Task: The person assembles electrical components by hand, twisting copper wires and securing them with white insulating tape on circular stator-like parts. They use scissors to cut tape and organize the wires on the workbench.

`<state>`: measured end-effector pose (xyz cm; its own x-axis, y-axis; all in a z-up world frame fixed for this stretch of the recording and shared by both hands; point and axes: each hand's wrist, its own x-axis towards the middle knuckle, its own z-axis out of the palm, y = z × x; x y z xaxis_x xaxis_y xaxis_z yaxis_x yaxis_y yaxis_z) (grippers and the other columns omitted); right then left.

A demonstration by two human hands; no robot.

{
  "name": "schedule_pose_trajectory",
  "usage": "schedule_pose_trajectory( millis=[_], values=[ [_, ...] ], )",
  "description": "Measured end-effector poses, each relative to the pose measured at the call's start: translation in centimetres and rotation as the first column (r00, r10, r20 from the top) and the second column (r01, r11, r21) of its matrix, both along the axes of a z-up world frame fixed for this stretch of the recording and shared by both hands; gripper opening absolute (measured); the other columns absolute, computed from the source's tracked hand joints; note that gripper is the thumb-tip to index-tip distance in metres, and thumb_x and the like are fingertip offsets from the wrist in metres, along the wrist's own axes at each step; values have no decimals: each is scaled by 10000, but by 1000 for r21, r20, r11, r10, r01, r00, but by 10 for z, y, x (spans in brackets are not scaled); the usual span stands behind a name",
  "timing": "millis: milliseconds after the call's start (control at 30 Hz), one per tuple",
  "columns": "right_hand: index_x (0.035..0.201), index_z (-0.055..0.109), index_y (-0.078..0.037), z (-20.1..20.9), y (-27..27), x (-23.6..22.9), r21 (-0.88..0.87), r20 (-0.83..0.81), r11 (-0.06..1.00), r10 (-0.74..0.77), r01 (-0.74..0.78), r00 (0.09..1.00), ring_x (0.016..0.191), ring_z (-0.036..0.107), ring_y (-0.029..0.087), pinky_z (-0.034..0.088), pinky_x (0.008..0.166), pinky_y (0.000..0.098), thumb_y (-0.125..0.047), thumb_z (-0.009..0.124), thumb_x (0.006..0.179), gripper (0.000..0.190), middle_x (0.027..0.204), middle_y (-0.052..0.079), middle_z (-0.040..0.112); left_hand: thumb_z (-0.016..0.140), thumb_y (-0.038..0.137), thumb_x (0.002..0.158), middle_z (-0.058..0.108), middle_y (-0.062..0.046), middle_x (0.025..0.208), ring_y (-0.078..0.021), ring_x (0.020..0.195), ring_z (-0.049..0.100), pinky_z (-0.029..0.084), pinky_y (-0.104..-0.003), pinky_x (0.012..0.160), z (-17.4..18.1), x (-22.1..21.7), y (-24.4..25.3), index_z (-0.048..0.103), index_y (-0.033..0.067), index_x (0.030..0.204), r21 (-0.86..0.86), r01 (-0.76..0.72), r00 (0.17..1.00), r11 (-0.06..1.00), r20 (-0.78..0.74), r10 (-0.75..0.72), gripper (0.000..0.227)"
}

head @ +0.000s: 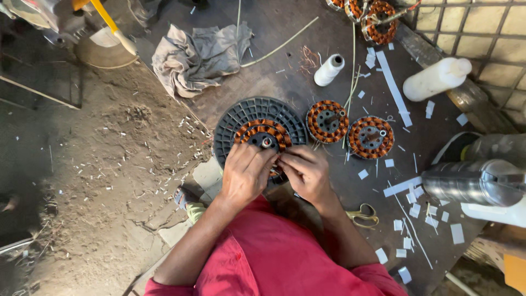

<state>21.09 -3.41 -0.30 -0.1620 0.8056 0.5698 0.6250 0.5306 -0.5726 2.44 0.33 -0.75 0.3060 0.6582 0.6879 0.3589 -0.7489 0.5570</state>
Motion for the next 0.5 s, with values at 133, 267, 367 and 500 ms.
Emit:
schedule_pose_trajectory(
  millis=[133, 267, 367, 500],
  values=[
    [936, 730, 10, -11, 2, 9, -72, -136, 995, 53, -64, 989, 818, 695, 257, 540, 707, 345, 12, 798, 808, 146, 955, 130, 714, 775, 29, 856, 665, -67, 1002, -261, 888, 611, 473, -392, 795, -1, -5, -6, 729, 62, 1148, -27, -24, 997, 999, -69, 22, 297],
    [933, 718, 1, -19, 0, 15, -44, -165, 991, 119, -128, 979, 878, 696, 268, 547, 771, 361, -10, 772, 829, 118, 974, 120, 704, 710, 14, 766, 702, -40, 1110, -244, 987, 621, 470, -408, 870, 8, -10, -16, 735, 107, 1146, 30, -56, 961, 998, -269, 62, 392],
    [950, 713, 1, -21, -2, 17, -34, -193, 987, 151, -160, 970, 934, 686, 292, 550, 819, 381, -23, 743, 858, 100, 998, 115, 690, 708, 107, 787, 708, -49, 1206, -232, 1062, 608, 444, -408, 885, 18, -10, -20, 709, 107, 1153, 163, 0, 922, 987, -382, 63, 367],
    [934, 715, -2, -23, -2, 22, -48, -228, 977, 191, -207, 955, 914, 690, 259, 548, 785, 364, -23, 752, 865, 81, 974, 103, 688, 707, 86, 801, 682, -79, 1187, -247, 1145, 650, 480, -402, 1003, 25, -15, -8, 687, 54, 1162, 118, 176, 901, 977, -420, -112, 364]
  ],
)
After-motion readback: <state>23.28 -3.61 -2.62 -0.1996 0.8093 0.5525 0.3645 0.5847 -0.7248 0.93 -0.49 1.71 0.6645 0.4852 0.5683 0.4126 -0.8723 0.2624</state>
